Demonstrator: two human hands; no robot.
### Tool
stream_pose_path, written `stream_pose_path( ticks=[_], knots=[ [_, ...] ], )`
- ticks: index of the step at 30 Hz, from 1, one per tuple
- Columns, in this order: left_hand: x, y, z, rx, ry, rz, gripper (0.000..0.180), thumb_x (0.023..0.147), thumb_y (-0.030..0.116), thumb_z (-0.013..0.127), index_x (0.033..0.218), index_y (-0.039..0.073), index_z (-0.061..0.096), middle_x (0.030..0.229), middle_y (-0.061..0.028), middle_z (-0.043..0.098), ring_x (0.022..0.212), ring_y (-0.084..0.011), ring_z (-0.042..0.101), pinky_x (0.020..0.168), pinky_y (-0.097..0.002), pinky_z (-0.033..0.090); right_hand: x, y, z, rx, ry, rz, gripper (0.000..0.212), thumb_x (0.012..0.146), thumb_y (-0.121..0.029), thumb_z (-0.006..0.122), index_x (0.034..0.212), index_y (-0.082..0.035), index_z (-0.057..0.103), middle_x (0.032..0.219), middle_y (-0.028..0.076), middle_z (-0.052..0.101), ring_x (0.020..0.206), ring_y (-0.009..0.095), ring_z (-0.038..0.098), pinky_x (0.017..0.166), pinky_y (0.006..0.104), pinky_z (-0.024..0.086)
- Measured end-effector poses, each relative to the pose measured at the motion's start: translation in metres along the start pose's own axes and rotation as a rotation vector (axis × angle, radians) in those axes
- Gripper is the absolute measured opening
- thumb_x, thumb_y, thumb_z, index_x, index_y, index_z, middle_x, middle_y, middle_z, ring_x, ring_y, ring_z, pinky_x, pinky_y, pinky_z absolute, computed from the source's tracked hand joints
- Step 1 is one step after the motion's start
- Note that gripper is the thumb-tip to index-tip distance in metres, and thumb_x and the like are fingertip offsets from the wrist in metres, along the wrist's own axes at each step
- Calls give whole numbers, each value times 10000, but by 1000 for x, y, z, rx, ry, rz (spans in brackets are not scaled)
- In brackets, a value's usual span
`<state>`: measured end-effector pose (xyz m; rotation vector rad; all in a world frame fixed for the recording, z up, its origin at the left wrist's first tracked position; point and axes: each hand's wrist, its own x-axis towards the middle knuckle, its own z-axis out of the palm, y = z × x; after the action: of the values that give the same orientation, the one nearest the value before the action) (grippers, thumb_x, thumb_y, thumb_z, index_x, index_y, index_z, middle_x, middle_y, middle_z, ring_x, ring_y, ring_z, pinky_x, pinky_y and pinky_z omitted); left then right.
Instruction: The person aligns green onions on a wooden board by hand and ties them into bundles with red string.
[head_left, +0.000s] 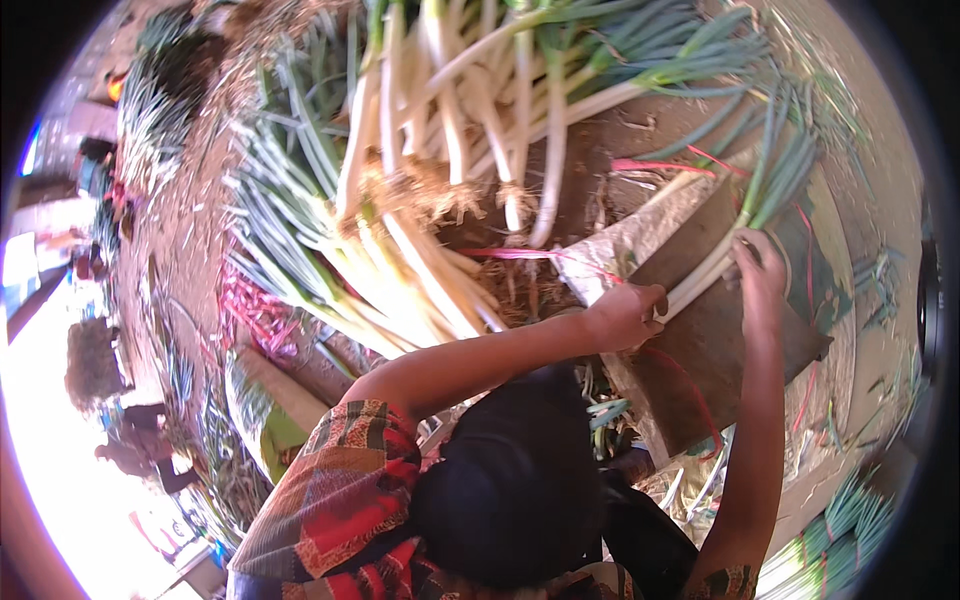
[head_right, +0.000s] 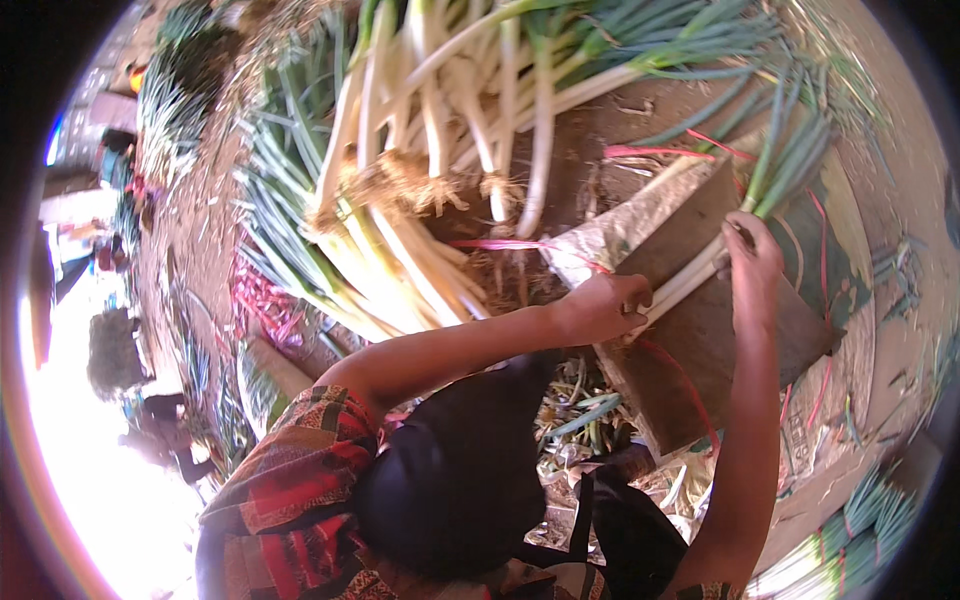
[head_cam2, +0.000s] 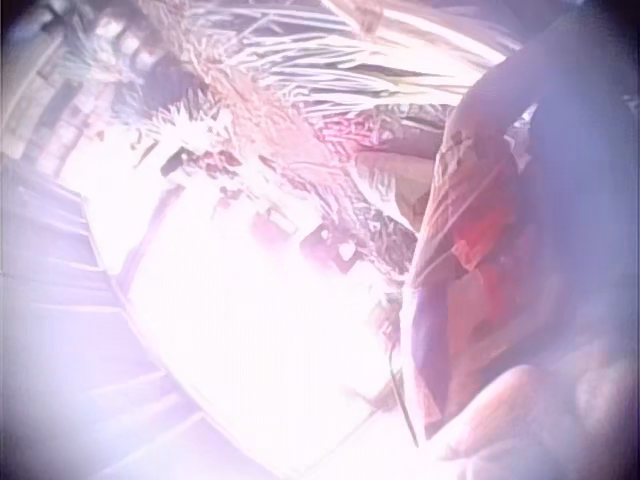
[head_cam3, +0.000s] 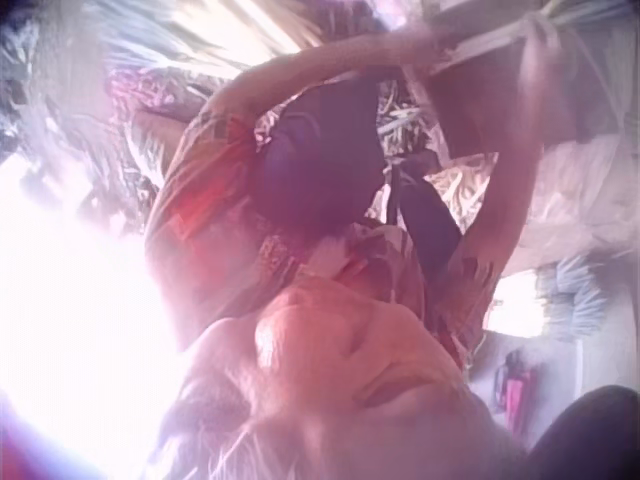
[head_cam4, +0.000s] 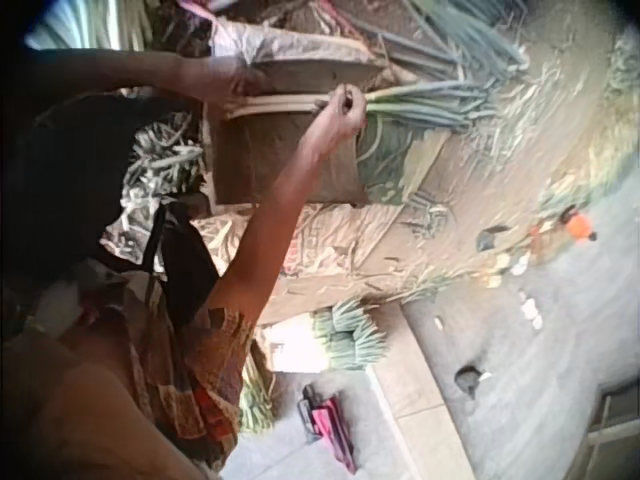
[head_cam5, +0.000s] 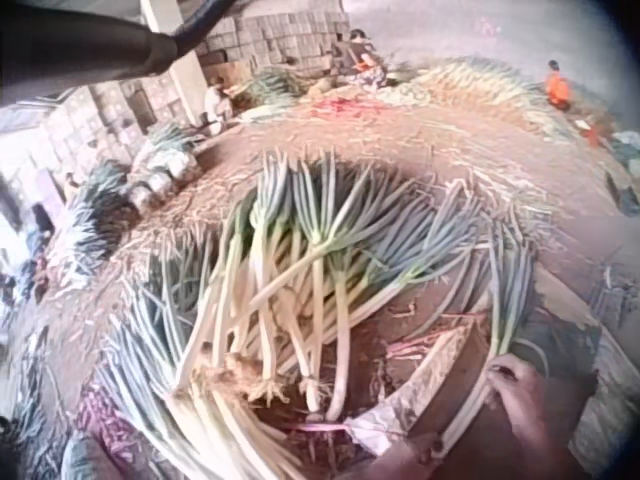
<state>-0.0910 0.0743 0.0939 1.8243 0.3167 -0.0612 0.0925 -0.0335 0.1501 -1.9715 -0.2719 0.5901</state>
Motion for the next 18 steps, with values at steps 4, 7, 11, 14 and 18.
stream_pose_path(
  ticks=[4, 7, 11, 14, 18],
  knots=[
    [-108, 0, -58, 37, 342, -67, 167, 791, 109, 641, 920, 21, 583, 821, -131, 629, 768, -260, 638, 694, -358, 513, -63, -37, 20, 63, -92, 10, 170, 881, -146, 561, 1004, -35, 599, 745, 6, 540, 545, 77, 493, 476, 218, 389],
    [-213, -39, -72, 149, 279, -111, 152, 811, 69, 599, 957, 36, 578, 864, -133, 631, 786, -267, 648, 688, -365, 520, -118, -37, 34, 25, -187, 103, 204, 891, -161, 540, 1038, -28, 587, 753, 24, 560, 581, 88, 512, 524, 228, 411],
    [-308, -101, -106, -109, 682, -545, 92, 821, 74, 610, 906, 43, 623, 823, -104, 659, 702, -147, 623, 650, -264, 531, -170, 26, 61, -6, -435, 238, 176, 861, -180, 579, 947, -38, 636, 779, 46, 609, 628, 94, 550, 585, 236, 445],
    [-303, -181, -143, -16, 1024, -428, 223, 784, 198, 687, 860, 38, 551, 693, -38, 579, 613, -113, 536, 569, -271, 465, -194, 72, 67, -325, -497, 67, 162, 852, -173, 590, 923, -38, 644, 803, 57, 627, 633, 105, 562, 595, 239, 455],
    [-259, -171, -166, -314, 947, -915, 954, 645, 447, 800, 1236, -94, 283, 1094, -206, 496, 983, -277, 515, 904, -335, 426, -232, 90, 72, -377, -499, 228, 163, 854, -171, 589, 928, -36, 643, 805, 56, 626, 633, 109, 563, 595, 243, 456]
  ],
)
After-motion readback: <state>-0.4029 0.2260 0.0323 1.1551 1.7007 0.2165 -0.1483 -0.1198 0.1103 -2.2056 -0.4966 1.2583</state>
